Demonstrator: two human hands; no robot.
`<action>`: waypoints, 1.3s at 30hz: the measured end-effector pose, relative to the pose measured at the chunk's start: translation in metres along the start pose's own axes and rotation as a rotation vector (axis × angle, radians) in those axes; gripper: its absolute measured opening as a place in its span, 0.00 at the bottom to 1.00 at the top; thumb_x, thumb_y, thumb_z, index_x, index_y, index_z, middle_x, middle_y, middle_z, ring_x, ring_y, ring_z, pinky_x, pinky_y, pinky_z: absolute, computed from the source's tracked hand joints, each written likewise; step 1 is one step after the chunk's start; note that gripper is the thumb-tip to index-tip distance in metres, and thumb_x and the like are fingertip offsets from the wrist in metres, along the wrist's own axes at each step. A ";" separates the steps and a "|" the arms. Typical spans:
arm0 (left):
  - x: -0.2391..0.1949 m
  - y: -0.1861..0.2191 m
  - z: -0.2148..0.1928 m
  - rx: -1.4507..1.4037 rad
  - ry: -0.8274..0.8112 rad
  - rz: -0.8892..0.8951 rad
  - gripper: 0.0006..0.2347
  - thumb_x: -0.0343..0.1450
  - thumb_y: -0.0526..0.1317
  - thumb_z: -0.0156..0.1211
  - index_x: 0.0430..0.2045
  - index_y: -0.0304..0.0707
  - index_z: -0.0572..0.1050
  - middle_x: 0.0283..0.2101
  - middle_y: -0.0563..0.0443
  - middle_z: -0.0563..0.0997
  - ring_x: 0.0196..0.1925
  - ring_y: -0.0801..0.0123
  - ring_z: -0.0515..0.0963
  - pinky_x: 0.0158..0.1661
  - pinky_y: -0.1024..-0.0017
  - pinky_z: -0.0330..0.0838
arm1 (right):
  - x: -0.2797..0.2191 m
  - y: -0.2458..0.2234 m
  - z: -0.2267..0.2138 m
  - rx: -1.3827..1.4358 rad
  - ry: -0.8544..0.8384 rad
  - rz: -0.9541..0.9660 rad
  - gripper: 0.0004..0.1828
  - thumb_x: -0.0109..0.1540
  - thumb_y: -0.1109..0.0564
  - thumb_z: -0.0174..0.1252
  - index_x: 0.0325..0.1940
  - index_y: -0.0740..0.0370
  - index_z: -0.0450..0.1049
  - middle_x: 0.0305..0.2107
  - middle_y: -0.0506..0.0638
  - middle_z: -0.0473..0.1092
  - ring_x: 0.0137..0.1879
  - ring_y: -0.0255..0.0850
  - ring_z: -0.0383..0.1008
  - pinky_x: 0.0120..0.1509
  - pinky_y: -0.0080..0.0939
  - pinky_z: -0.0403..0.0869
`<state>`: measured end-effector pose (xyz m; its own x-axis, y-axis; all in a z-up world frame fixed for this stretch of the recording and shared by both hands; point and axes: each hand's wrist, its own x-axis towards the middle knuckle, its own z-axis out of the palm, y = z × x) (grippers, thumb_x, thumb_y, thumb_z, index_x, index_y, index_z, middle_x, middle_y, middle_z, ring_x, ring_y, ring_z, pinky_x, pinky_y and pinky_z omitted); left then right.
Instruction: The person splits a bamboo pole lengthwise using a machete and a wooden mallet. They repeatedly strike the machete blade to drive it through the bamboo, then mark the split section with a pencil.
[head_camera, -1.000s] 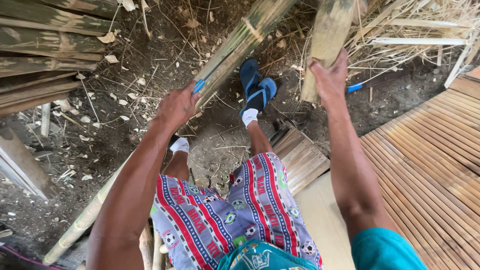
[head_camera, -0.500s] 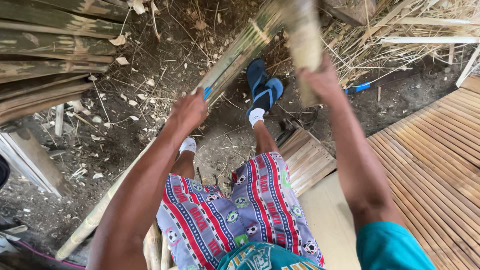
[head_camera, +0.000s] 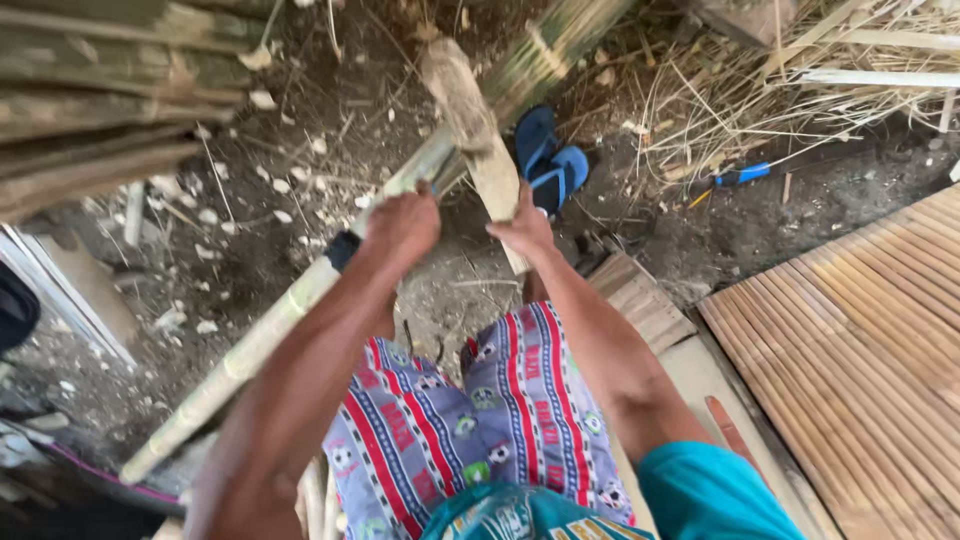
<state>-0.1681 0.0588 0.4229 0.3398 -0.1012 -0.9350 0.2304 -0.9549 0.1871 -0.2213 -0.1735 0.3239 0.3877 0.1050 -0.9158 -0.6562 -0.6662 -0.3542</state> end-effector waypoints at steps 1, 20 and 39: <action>-0.009 -0.004 0.010 0.007 -0.005 -0.022 0.25 0.72 0.32 0.46 0.67 0.22 0.55 0.38 0.26 0.82 0.37 0.43 0.86 0.36 0.52 0.80 | -0.005 0.000 0.000 0.088 0.023 -0.064 0.57 0.51 0.55 0.74 0.77 0.58 0.49 0.59 0.61 0.74 0.64 0.53 0.76 0.70 0.48 0.73; 0.041 -0.092 0.068 -0.118 0.036 0.033 0.20 0.74 0.40 0.46 0.60 0.27 0.64 0.49 0.28 0.78 0.47 0.37 0.81 0.44 0.47 0.76 | 0.019 0.027 0.076 -0.096 0.152 -0.021 0.50 0.56 0.50 0.74 0.72 0.67 0.51 0.57 0.65 0.70 0.60 0.51 0.75 0.64 0.45 0.74; 0.000 -0.210 0.103 -0.096 0.018 0.044 0.28 0.75 0.50 0.54 0.69 0.42 0.57 0.54 0.33 0.79 0.54 0.43 0.81 0.48 0.51 0.79 | -0.149 -0.078 -0.047 0.604 0.816 -0.419 0.20 0.68 0.63 0.55 0.64 0.71 0.65 0.41 0.56 0.76 0.38 0.44 0.80 0.38 0.46 0.83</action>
<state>-0.3103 0.2302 0.3522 0.3673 -0.1362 -0.9201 0.3013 -0.9184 0.2563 -0.1973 -0.1716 0.4971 0.8193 -0.4300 -0.3792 -0.4951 -0.1969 -0.8463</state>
